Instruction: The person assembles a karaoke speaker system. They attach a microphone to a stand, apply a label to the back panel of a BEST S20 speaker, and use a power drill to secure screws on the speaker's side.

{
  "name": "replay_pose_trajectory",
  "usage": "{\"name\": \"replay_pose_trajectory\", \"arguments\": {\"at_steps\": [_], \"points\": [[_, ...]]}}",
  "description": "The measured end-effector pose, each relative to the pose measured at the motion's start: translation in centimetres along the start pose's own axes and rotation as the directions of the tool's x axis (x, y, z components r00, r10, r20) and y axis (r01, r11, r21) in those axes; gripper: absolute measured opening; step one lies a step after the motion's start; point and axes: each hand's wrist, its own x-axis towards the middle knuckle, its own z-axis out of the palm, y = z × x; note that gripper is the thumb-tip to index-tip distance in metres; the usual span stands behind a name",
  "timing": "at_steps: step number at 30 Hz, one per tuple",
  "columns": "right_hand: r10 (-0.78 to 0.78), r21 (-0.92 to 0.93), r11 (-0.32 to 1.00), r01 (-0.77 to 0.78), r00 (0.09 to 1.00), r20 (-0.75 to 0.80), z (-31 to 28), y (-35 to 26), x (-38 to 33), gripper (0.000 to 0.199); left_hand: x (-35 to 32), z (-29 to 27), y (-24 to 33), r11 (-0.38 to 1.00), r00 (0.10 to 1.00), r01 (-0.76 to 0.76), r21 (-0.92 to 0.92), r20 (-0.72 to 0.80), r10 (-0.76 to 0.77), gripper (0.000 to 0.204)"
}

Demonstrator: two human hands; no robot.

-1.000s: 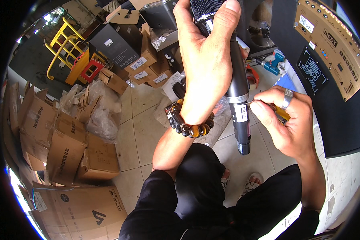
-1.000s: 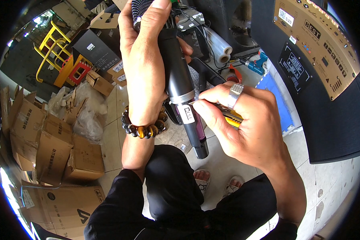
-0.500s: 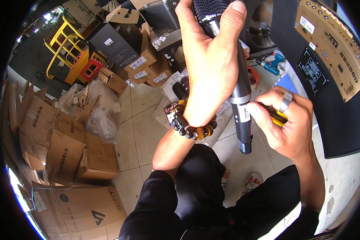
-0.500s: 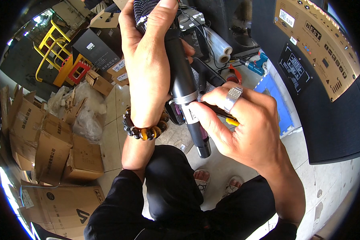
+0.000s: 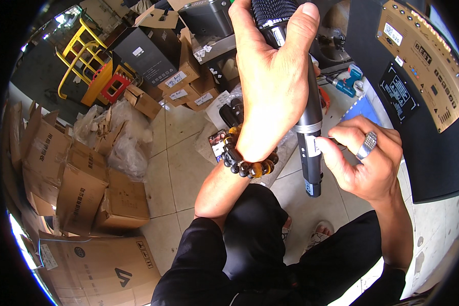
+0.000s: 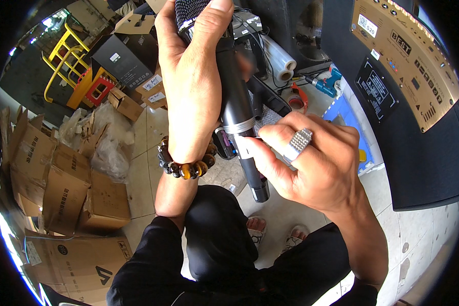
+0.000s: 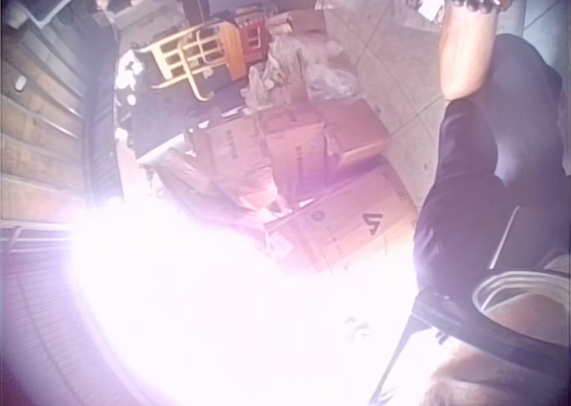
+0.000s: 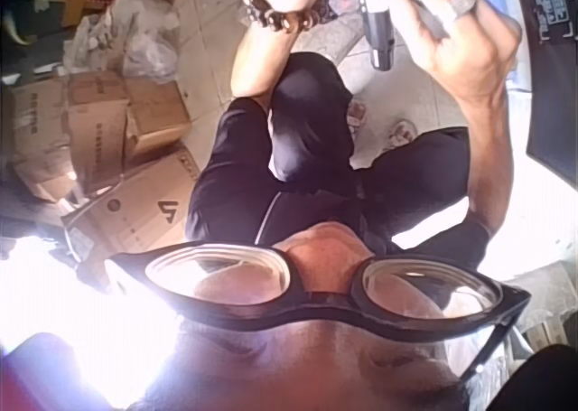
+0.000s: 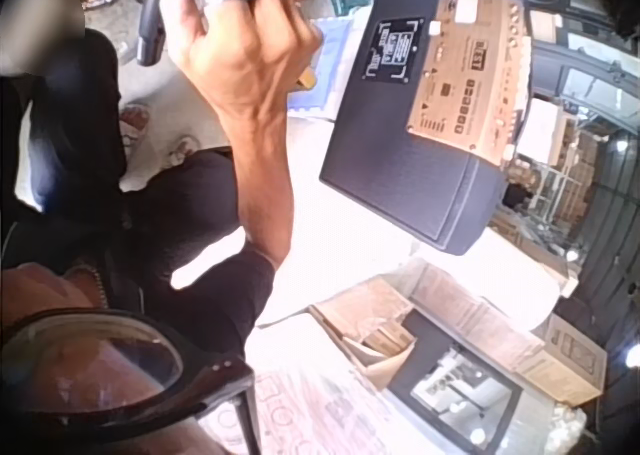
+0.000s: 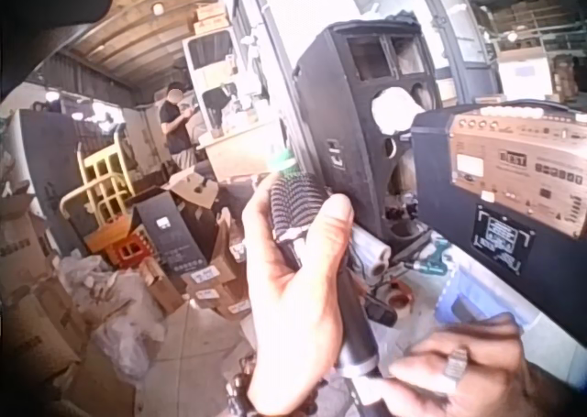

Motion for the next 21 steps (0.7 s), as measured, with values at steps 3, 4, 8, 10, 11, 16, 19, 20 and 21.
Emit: {"name": "replay_pose_trajectory", "arguments": {"at_steps": [3,4,8,10,11,16,19,20,21], "points": [[-0.045,-0.027,0.999,0.045,0.999,-0.014,0.05,-0.03,0.07,0.02,0.05,0.03,-0.05,1.0,1.0,-0.011,-0.004,-0.015,0.011,0.045],[-0.056,-0.037,0.998,0.056,0.998,-0.017,0.04,0.02,0.04,0.02,-0.04,0.33,0.21,1.0,1.0,-0.001,-0.004,-0.031,0.001,0.045],[-0.093,-0.075,0.993,0.091,0.995,-0.025,0.16,0.05,-0.02,0.022,-0.11,0.16,0.24,1.0,0.999,-0.009,-0.011,-0.035,0.008,0.044],[-0.121,-0.091,0.989,0.117,0.992,-0.038,0.3,0.11,-0.06,0.023,0.04,0.14,0.27,0.999,0.999,0.006,-0.045,-0.039,-0.008,0.044],[-0.134,-0.099,0.987,0.129,0.99,-0.044,0.33,0.13,-0.07,0.024,0.07,0.13,0.28,0.998,0.999,0.014,-0.062,-0.04,-0.016,0.044],[-0.207,-0.152,0.967,0.206,0.978,0.006,-0.33,0.07,0.17,0.022,0.15,-0.35,-0.04,0.997,1.0,-0.015,-0.074,0.0,0.015,0.044],[-0.243,-0.171,0.955,0.241,0.97,0.012,-0.52,0.2,0.07,0.017,0.12,0.11,0.46,0.999,0.999,-0.005,-0.053,-0.037,0.003,0.044],[-0.25,-0.176,0.953,0.247,0.968,0.006,-0.55,0.26,0.02,0.016,0.08,0.32,0.65,0.999,0.998,0.001,-0.039,-0.065,-0.004,0.044],[-0.263,-0.183,0.948,0.261,0.965,0.017,-0.62,0.35,-0.01,0.014,0.08,0.16,0.7,0.999,0.999,0.011,-0.033,-0.051,-0.013,0.045]]}}
